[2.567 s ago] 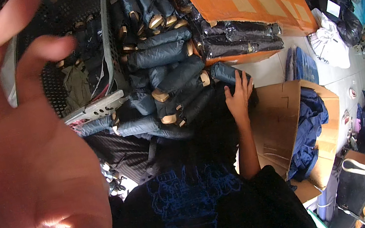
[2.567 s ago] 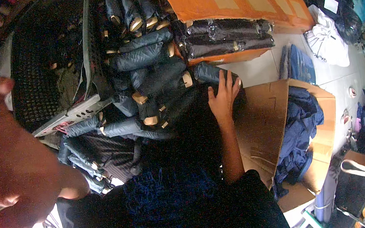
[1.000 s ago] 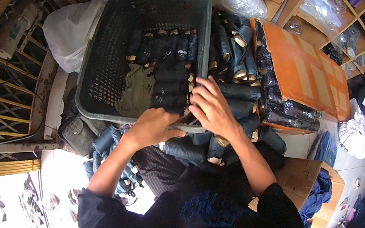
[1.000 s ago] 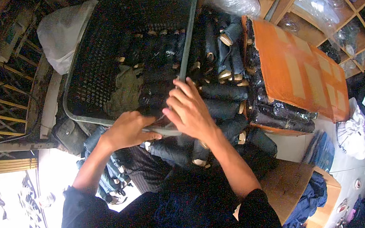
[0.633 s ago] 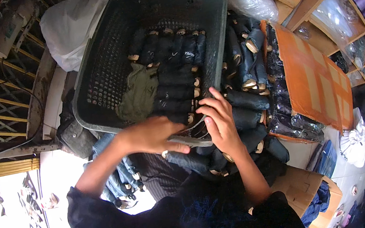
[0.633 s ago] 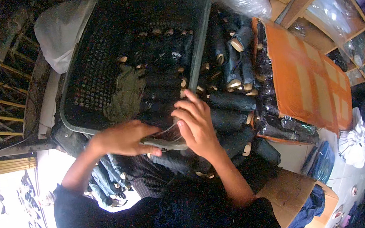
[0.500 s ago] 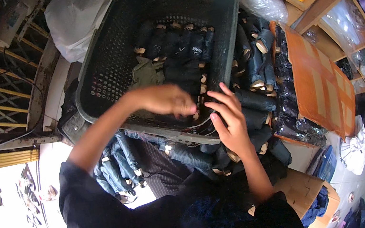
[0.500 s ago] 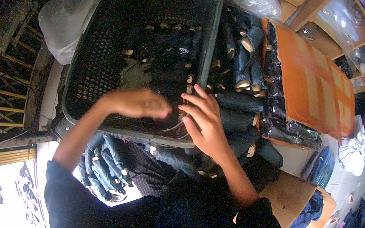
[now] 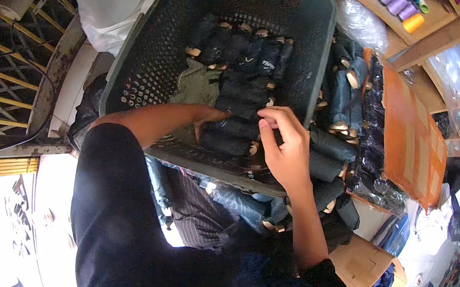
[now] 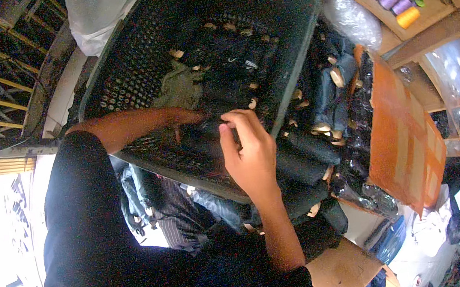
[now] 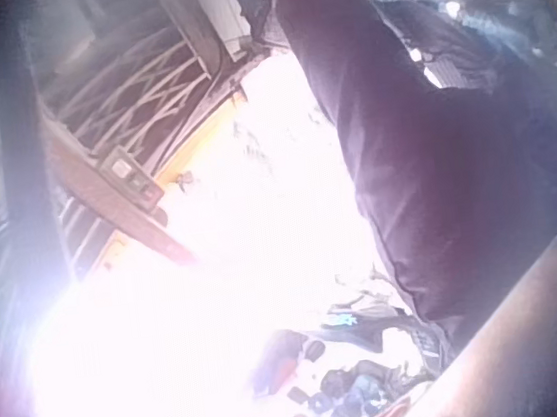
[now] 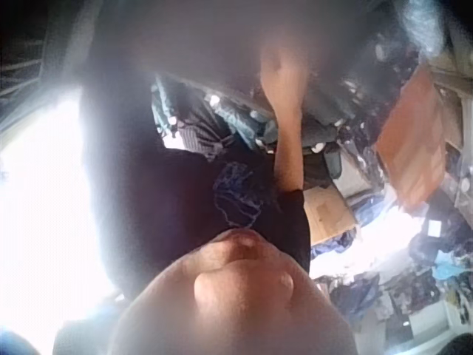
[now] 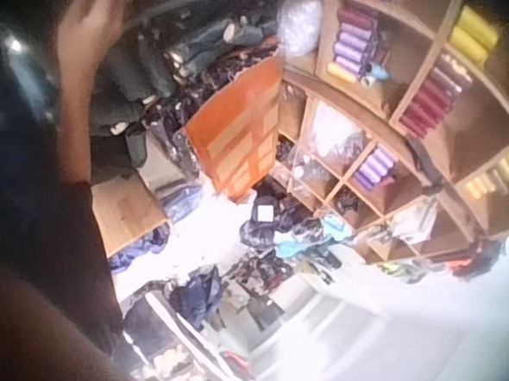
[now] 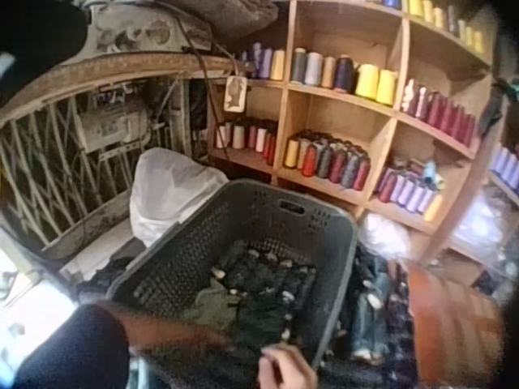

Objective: The person repeatedly picks up dark-colored garments from a cardboard box, folds them by hand, and places them into a black plastic basket. The process is repeated multiple times with similar items.

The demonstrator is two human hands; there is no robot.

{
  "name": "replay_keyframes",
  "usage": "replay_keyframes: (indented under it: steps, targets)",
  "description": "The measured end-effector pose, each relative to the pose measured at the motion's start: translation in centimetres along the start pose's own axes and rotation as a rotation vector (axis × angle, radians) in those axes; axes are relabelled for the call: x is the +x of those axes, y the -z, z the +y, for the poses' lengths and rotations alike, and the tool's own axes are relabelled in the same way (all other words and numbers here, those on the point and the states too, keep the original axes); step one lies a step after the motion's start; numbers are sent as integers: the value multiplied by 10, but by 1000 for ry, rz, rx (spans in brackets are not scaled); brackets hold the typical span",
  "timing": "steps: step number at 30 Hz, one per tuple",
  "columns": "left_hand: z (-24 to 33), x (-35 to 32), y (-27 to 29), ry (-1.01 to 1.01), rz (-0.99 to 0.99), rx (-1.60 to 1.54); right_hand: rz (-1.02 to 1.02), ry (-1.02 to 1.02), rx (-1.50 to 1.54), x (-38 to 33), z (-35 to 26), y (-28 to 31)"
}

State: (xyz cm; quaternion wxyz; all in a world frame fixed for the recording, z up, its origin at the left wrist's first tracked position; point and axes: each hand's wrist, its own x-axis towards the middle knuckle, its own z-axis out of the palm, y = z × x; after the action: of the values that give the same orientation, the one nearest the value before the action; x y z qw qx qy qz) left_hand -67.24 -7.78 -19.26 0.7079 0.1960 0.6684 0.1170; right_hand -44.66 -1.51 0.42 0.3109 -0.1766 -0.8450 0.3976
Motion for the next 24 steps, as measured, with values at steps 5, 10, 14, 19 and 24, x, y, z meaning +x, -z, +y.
replay_keyframes:
  steps: [5,10,14,19,24]
  targets:
    - [6,1,-4,231,20,-6,-42,8,-36,2,-3,-12]
    - [52,5,5,439,74,277,-56,-20,11,4,-4,-5]
    - [43,50,28,224,139,683,-66,-11,49,3,-5,-1]
    - [11,94,62,-354,312,1046,-22,6,134,1,-4,-8]
    - [42,33,34,-96,264,1103,40,-32,173,-1,-3,-1]
